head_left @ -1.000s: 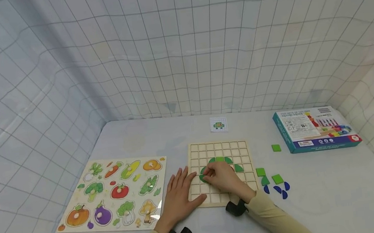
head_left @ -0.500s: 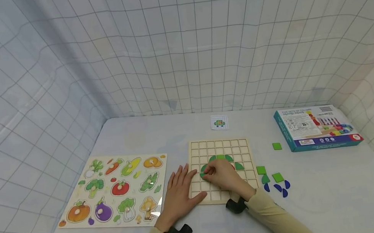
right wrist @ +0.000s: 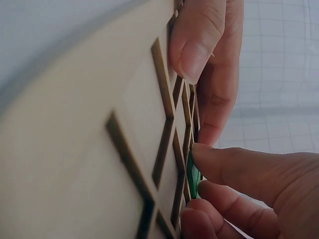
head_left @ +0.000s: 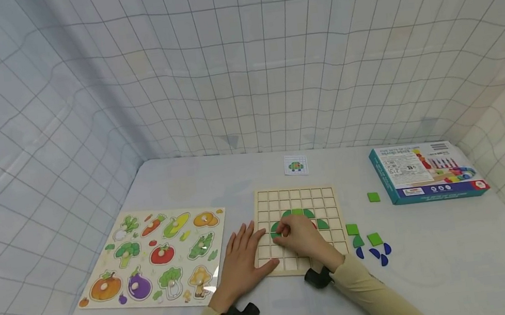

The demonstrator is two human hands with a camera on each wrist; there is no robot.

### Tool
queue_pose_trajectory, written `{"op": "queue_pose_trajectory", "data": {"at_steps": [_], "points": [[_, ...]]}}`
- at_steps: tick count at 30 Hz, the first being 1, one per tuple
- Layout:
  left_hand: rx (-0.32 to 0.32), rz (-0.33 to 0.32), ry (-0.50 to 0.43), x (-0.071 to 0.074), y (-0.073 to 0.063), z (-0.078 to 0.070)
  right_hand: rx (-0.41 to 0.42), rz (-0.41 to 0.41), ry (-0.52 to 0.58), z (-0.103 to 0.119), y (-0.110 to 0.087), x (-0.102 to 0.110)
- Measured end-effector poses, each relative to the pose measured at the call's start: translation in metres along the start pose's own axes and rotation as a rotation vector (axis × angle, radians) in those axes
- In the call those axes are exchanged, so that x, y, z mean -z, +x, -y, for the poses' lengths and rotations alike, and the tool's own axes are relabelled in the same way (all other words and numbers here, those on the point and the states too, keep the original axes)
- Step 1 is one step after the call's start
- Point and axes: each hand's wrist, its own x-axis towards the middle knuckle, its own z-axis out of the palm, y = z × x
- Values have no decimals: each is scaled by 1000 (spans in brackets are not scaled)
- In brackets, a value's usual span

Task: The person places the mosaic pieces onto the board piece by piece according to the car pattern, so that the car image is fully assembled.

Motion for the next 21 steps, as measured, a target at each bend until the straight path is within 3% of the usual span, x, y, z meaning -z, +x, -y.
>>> {"op": "queue_pose_trajectory", "data": {"at_steps": [11,16,21], "points": [[-8,-9,4,-1,1,0,-1,2,9,-7,-14,7],[11,1,-3,-1,2,0,-32,-29,22,-10,-32,23],[43,39,-11,-2,1,0,-32,-98,-5,-28,-50,45]]}}
